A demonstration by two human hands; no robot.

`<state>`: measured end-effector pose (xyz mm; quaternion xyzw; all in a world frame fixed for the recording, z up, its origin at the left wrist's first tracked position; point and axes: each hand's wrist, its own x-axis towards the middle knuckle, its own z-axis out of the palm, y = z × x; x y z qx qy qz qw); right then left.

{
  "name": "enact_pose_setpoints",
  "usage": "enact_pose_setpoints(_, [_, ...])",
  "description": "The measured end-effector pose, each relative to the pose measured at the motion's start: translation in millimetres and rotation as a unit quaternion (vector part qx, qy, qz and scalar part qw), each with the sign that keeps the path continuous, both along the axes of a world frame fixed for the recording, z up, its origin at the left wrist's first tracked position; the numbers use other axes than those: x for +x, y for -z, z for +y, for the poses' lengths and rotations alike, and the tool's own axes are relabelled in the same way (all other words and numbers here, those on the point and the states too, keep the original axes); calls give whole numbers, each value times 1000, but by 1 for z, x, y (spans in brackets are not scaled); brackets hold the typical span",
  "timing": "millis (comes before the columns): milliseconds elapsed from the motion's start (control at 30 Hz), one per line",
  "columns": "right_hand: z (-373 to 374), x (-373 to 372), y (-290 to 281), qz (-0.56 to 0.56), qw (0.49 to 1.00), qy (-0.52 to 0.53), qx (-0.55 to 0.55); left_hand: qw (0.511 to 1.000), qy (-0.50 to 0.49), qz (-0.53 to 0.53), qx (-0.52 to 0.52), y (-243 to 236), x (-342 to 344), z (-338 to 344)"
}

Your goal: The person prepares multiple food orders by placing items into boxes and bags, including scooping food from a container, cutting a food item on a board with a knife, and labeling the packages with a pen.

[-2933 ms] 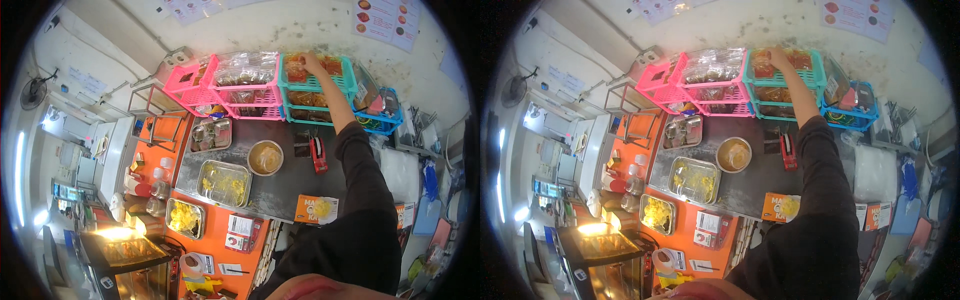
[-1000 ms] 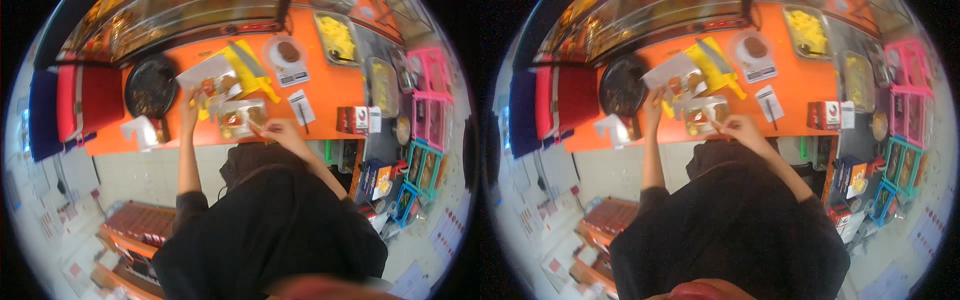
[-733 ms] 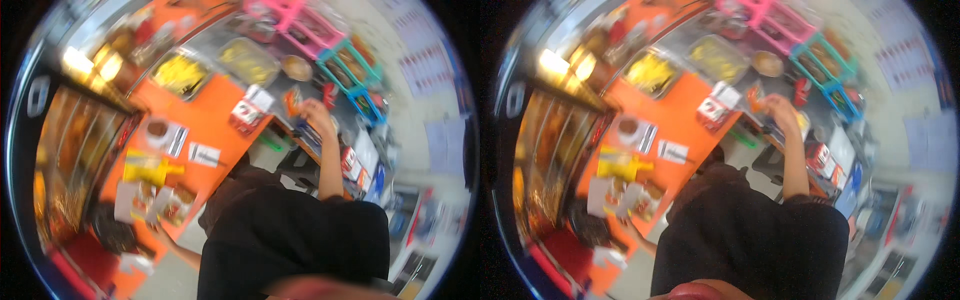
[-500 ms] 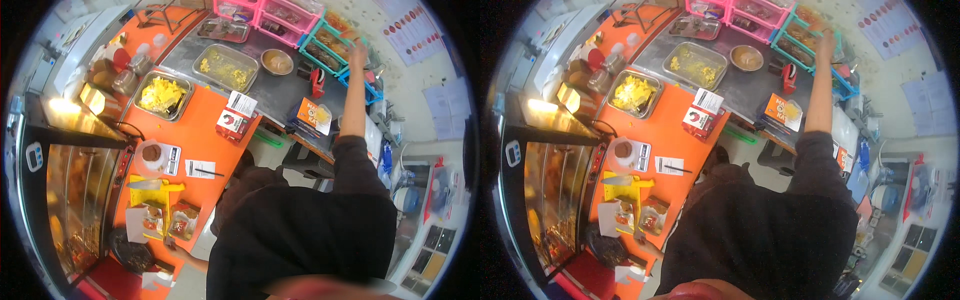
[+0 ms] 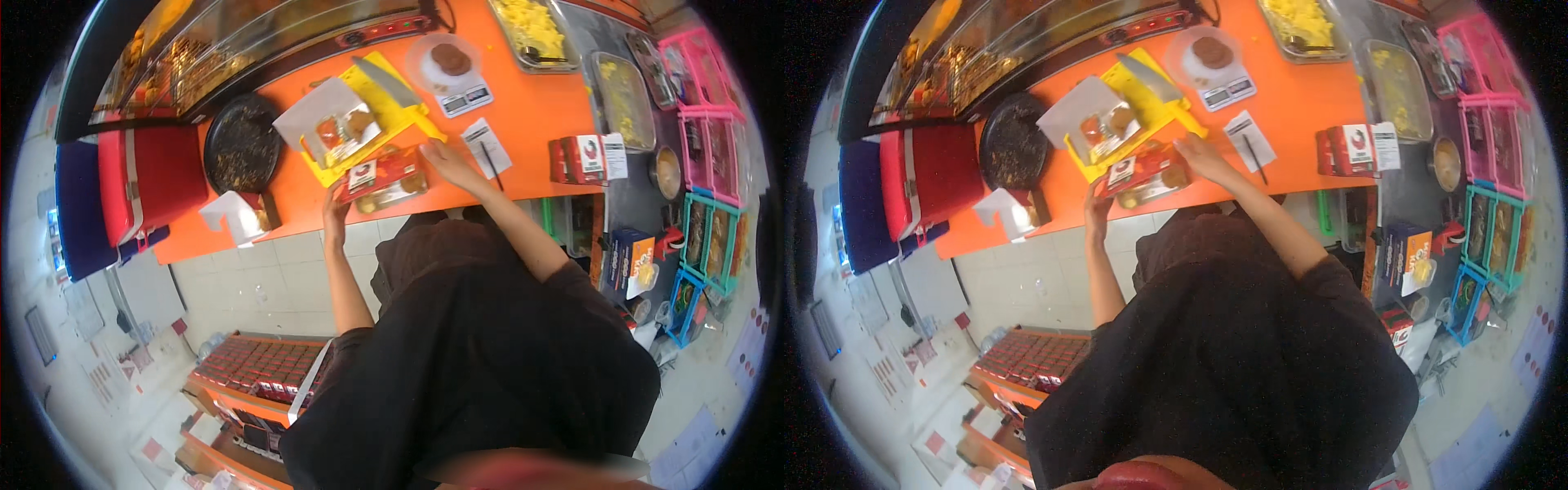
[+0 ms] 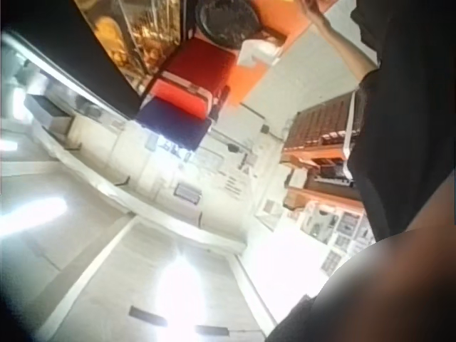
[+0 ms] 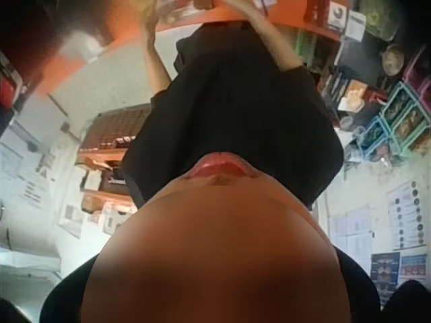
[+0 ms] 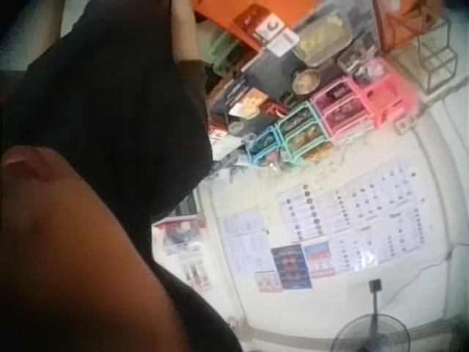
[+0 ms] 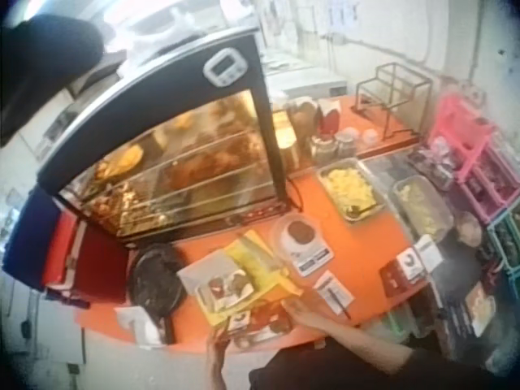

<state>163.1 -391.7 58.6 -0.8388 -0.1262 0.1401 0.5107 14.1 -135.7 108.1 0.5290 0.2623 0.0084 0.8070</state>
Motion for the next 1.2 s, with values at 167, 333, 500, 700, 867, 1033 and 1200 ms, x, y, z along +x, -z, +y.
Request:
enact_pose_setpoints(167, [29, -2, -24, 201, 978, -40, -33, 996, -33, 36, -70, 2, 1, 7])
enact_pose_setpoints(333, [11, -50, 0, 80, 982, 82, 152, 991, 57, 17, 122, 25, -12, 0])
enact_pose_setpoints(500, [3, -37, -47, -100, 987, -93, -81, 802, 261, -63, 534, -2, 8, -19])
enact_pose_setpoints(700, [26, -33, -68, -115, 835, -368, -392, 621, 451, -87, 635, -6, 31, -11])
enact_pose_setpoints(867, [6, -30, -52, -173, 894, -356, -209, 641, 438, -194, 600, 1, 38, -6])
enact_pose_setpoints(1033, [-7, -41, -30, -199, 893, -351, -199, 599, 456, -172, 635, 5, 35, -24])
enact_pose_setpoints(1200, [-19, -60, -41, -249, 869, -312, -291, 551, 389, -132, 727, 29, 23, -43])
